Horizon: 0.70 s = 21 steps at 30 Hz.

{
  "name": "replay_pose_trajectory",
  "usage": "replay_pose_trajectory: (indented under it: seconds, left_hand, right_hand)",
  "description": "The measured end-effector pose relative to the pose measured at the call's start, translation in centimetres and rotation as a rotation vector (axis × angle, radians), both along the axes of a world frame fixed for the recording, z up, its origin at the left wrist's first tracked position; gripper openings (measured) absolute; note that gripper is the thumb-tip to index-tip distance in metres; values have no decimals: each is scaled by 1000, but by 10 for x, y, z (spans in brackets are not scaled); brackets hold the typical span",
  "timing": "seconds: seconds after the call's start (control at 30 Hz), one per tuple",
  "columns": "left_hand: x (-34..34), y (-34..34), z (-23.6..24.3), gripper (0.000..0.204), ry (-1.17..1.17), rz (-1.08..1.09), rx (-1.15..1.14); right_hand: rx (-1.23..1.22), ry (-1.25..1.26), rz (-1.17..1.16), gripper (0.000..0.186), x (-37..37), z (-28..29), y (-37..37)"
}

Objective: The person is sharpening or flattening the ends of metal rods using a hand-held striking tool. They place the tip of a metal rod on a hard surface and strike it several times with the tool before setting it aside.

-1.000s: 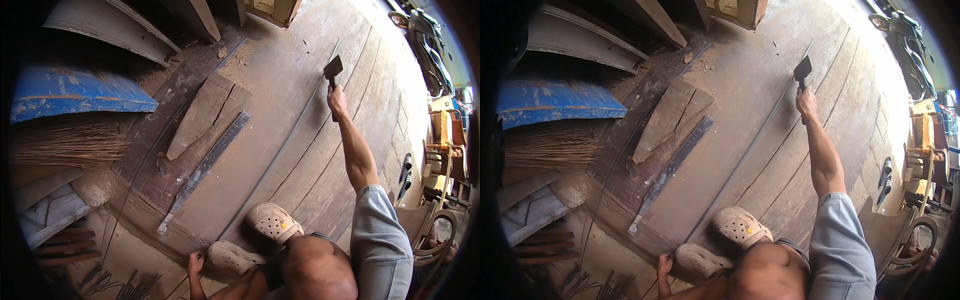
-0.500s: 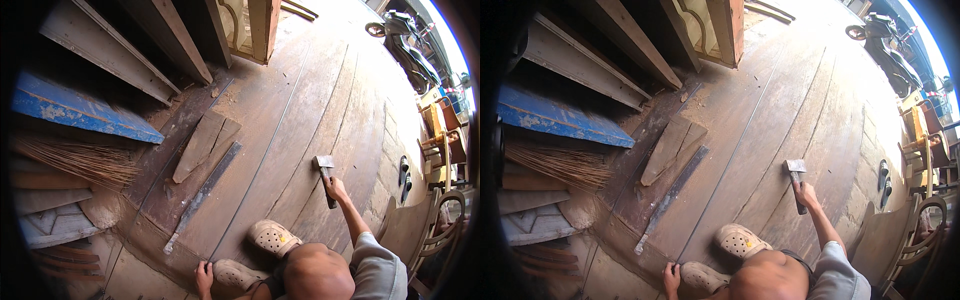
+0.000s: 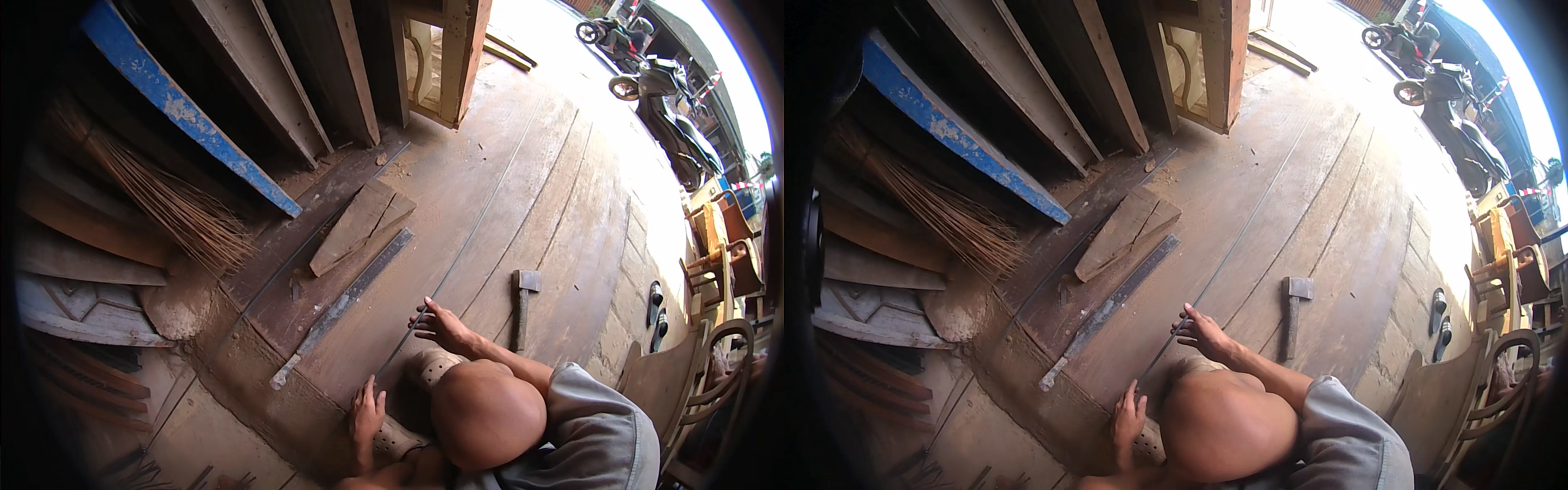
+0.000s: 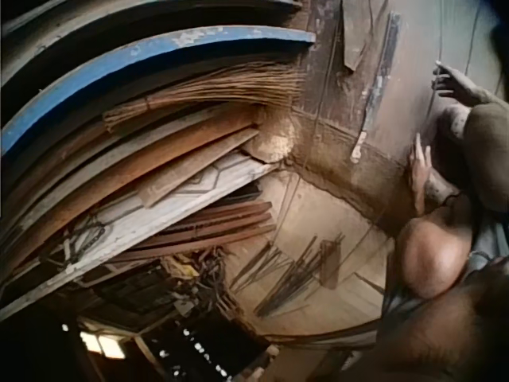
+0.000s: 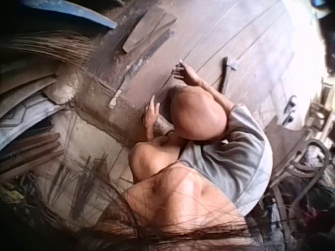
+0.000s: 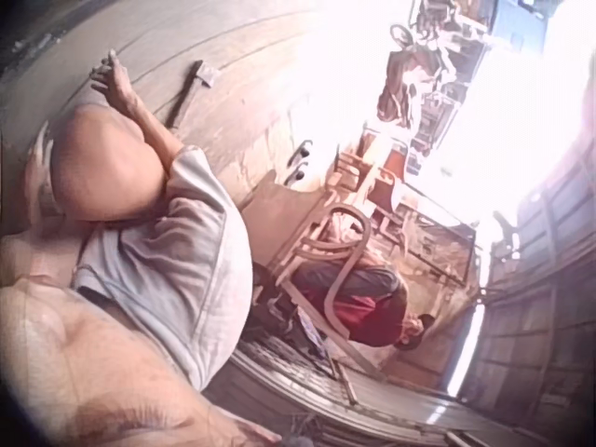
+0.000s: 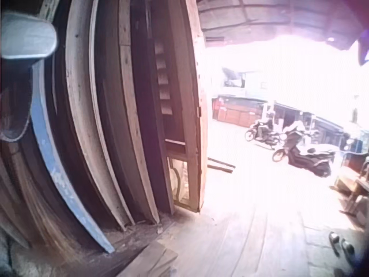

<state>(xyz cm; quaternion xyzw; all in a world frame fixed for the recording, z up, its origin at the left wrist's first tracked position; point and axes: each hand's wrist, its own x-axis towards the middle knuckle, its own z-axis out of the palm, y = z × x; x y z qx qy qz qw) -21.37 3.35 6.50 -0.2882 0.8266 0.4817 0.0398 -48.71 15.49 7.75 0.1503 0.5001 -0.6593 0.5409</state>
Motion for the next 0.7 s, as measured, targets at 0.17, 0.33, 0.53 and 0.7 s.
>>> replay_pose_trajectory:
  seconds: [0.17, 0.33, 0.53, 0.7]
  left_hand:
    - [24, -4, -2, 52, 81, -16, -108]
    - [125, -25, -7, 52, 25, 531, -140]
    - [261, -32, 0, 49, -377, 514, -296]
    - [323, -48, -54, 32, -540, 238, -160]
  right_hand:
    - [101, 37, -40, 32, 5, -20, 3]
    - [232, 41, -233, 33, -13, -37, 21]
    - [196, 359, -472, 65, -76, -36, 82]
    - [270, 483, -391, 60, -73, -30, 91]
